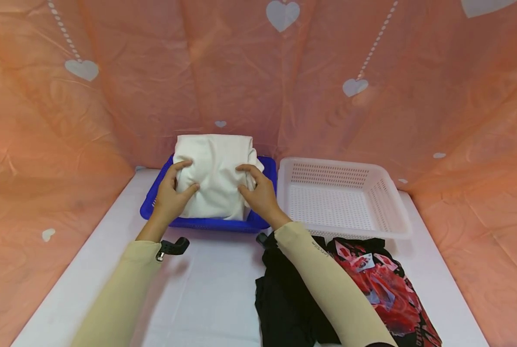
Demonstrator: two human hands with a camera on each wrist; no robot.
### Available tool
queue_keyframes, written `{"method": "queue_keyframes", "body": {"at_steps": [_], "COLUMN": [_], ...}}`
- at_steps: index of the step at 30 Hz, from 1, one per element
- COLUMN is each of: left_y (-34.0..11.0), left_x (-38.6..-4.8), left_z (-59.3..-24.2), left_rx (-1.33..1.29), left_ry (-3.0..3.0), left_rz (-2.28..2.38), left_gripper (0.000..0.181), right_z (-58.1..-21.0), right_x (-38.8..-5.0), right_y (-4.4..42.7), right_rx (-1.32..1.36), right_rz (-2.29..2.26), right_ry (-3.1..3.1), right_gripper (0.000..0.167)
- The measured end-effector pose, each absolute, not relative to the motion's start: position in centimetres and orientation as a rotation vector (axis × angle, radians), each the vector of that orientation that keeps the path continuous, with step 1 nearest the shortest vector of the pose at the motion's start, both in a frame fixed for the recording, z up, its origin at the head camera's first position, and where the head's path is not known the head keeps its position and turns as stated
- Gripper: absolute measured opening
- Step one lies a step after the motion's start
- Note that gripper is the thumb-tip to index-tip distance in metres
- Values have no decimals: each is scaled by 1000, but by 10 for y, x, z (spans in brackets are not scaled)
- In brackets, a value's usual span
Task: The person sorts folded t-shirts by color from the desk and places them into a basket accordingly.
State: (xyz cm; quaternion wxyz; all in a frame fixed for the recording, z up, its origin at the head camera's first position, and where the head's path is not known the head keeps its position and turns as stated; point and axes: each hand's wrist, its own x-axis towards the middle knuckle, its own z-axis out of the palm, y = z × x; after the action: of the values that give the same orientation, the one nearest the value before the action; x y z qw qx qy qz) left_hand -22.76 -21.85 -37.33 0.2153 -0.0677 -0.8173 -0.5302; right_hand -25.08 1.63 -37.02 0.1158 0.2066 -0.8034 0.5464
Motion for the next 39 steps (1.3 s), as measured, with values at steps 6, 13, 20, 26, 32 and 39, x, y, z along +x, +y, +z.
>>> {"method": "queue_keyframes", "body": {"at_steps": [6, 13, 20, 26, 32, 39], "left_y": [-223, -227, -231, -231, -232, -237], "left_x": [-236, -248, -255, -256, -259, -260], "left_z": [-384, -394, -406, -409, -410, -409], "left_rx": [-206, -178, -151, -124, -104, -84], "left_ry": [-2297, -2406, -2510, -2594, -2689, -2858], "left_rz": [-1485, -1520, -1492, -1454, -1423, -1382], "left_gripper": [60, 59, 61, 63, 64, 68], "right_z": [-382, -393, -401, -408, -412, -416], "right_x": [-258, -265, -268, -271, -275, -276], "right_y": [14, 10, 8, 6, 3, 0], "right_rx": [613, 559, 455, 334, 292, 259], "right_rz": [1605, 1603, 1629, 1657, 1661, 1608], "right_ry": [-2388, -2432, -2487, -2566, -2618, -2762], "right_gripper": [44, 46, 48, 49, 50, 52]}}
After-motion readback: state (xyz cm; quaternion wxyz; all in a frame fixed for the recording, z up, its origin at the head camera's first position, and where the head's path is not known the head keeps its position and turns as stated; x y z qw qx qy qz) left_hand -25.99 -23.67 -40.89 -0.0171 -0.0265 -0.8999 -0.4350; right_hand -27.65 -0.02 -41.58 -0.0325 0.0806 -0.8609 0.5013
